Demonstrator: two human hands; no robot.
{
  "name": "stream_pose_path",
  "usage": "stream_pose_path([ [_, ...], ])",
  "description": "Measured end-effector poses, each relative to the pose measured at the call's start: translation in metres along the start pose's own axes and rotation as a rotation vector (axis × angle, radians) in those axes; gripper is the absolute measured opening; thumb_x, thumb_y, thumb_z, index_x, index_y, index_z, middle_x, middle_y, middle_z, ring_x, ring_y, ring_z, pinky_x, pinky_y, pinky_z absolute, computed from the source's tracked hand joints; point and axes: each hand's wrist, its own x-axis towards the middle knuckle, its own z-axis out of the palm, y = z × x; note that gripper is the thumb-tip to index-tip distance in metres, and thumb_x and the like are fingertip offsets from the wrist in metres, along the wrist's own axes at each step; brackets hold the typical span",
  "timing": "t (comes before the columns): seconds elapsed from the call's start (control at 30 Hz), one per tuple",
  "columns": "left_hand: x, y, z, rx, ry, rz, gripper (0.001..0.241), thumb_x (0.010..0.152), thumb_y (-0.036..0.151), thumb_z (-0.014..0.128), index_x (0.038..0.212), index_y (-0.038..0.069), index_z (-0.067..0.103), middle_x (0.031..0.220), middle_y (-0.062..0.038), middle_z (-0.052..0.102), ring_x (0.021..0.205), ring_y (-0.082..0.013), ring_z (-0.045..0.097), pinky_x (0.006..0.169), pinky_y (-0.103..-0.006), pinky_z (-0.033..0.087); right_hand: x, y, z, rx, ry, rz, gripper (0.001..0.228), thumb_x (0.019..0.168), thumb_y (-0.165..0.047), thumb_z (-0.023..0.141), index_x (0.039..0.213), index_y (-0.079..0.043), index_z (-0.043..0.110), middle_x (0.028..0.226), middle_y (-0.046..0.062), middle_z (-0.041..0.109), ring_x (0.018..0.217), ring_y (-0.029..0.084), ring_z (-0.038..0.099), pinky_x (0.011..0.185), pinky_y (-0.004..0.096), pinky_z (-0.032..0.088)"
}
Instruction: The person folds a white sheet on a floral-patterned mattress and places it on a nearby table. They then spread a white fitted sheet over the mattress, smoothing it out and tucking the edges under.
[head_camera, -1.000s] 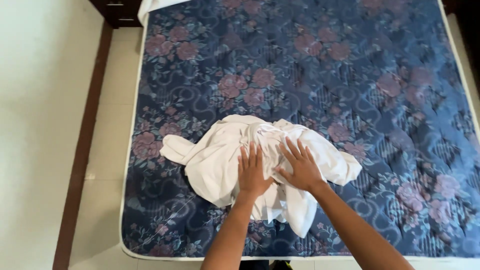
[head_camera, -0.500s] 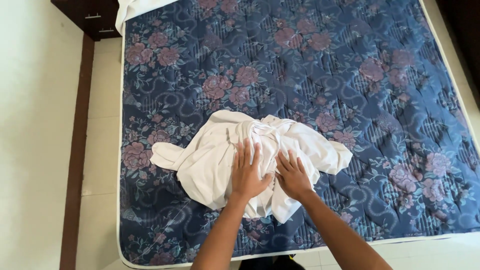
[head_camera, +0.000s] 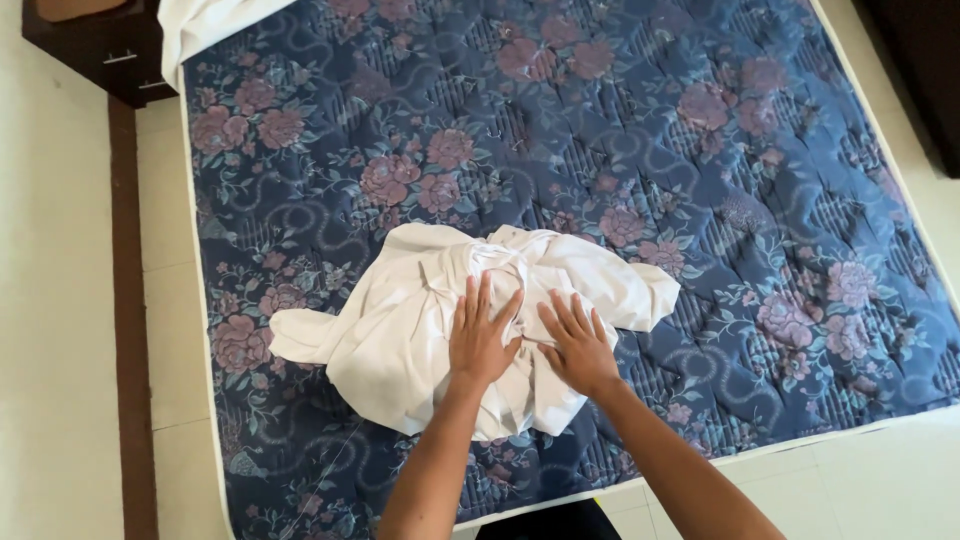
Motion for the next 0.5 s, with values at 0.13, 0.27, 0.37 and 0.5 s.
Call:
stream_pose_path([
  [0.13,0.008,-0.01,0.004,-0.02,0.028,0.016,0.084,0.081,0.037,0.08,0.155,0.036,0.041,0.17,-0.018,0.018,0.157,-0.0368,0.013,0.124,-0.0487,0.019,0.011,-0.005,0.013,0.031,0.049,0.024,0.073,0.098,-0.038,0.059,0.161,-0.025,0.025,0.171,0.005,0.018,0.157,0.036,0.014,0.123,0.056,0.017],
  [0.27,0.014,-0.028,0.003,-0.043,0.073,0.007,0.078,0.086,0.035,0.074,0.157,0.031,0.041,0.17,-0.014,0.023,0.157,-0.0347,0.017,0.124,-0.0487,0.02,0.032,-0.02,0.014,0.091,0.089,0.013,0.076,0.095,-0.028,0.06,0.162,-0.022,0.026,0.171,0.007,0.019,0.157,0.038,0.015,0.123,0.057,0.017],
  [0.37,0.012,-0.046,0.01,-0.046,0.099,-0.013,0.075,0.089,0.033,0.07,0.158,0.03,0.041,0.17,-0.013,0.025,0.158,-0.0341,0.02,0.124,-0.048,0.022,0.048,-0.032,0.016,0.113,0.104,-0.025,0.073,0.095,-0.027,0.059,0.162,-0.022,0.03,0.171,0.007,0.021,0.157,0.038,0.016,0.124,0.056,0.016],
  [0.5,0.013,-0.064,0.023,-0.044,0.076,-0.032,0.07,0.093,0.031,0.064,0.158,0.026,0.041,0.169,-0.014,0.026,0.156,-0.0363,0.022,0.122,-0.0495,0.022,0.07,-0.038,0.031,0.151,0.11,-0.056,0.066,0.097,-0.032,0.056,0.159,-0.021,0.036,0.17,0.008,0.024,0.156,0.038,0.018,0.123,0.057,0.015],
])
